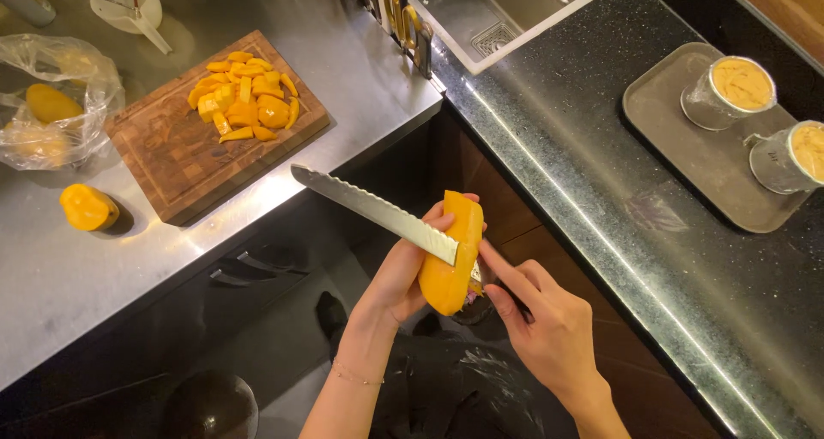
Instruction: Peeling and slicing mangoes on a wooden cutting board.
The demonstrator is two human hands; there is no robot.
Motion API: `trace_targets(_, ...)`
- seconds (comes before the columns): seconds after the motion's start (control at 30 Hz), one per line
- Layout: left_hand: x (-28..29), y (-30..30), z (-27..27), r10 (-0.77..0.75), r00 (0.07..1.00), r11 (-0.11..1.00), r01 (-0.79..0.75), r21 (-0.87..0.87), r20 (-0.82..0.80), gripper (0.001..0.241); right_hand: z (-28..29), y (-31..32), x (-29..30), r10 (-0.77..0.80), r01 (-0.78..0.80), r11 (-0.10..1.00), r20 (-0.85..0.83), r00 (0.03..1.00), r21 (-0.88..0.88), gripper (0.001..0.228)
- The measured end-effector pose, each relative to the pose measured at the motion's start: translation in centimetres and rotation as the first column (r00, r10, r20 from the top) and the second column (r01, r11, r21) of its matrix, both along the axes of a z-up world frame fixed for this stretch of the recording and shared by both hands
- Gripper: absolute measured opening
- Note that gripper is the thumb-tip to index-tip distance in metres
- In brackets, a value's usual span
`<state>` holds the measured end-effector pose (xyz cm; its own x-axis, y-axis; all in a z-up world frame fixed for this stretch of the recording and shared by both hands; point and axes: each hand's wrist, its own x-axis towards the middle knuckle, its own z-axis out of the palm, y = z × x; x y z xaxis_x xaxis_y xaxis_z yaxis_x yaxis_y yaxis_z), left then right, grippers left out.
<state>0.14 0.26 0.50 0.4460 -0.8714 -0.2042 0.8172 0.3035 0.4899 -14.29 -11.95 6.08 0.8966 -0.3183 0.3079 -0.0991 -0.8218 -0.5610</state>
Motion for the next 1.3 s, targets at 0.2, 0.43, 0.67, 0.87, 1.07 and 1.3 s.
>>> trace_targets(0.2,-0.2,-0.3,0.6,-0.023,0.999,1.000,0.023,0.000,0.031,0.042,0.3,-0.2,0.3,-0.057,0.056,0.998,-0.066,0.996,-0.020,0.048)
trace_targets(0.43,-0.3,-0.1,0.5,-0.027,0.999,0.999,0.028,-0.020,0.044,0.043,0.6,-1.0,0.5,-0.057,0.057,0.998,-0.008,0.998,-0.024,0.047)
trace_targets(0.67,0.0,0.0,0.8,-0.116,0.985,0.991,0.107,0.081,0.124,0.042,0.5,-1.5,0.4,-0.068,0.068,0.995,0.005,0.998,-0.076,0.048)
trace_targets(0.87,0.0,-0.5,1.7,-0.188,0.954,0.978,0.161,0.130,0.233,0.045,0.2,-2.2,0.1,-0.066,0.066,0.998,0.043,0.997,-0.015,0.034)
trace_targets(1.07,0.1,-1.9,-3.4,-0.293,0.948,0.921,0.245,0.303,0.123,0.037,-3.2,-3.5,-1.2,-0.172,0.189,0.974,-0.139,0.975,0.121,0.026)
trace_targets(1.3,2.2,0.3,-11.6,-0.190,0.980,0.938,0.165,0.305,0.054,0.038,-12.6,-7.2,-3.0,-0.218,0.286,0.926,-0.270,0.938,0.245,0.025)
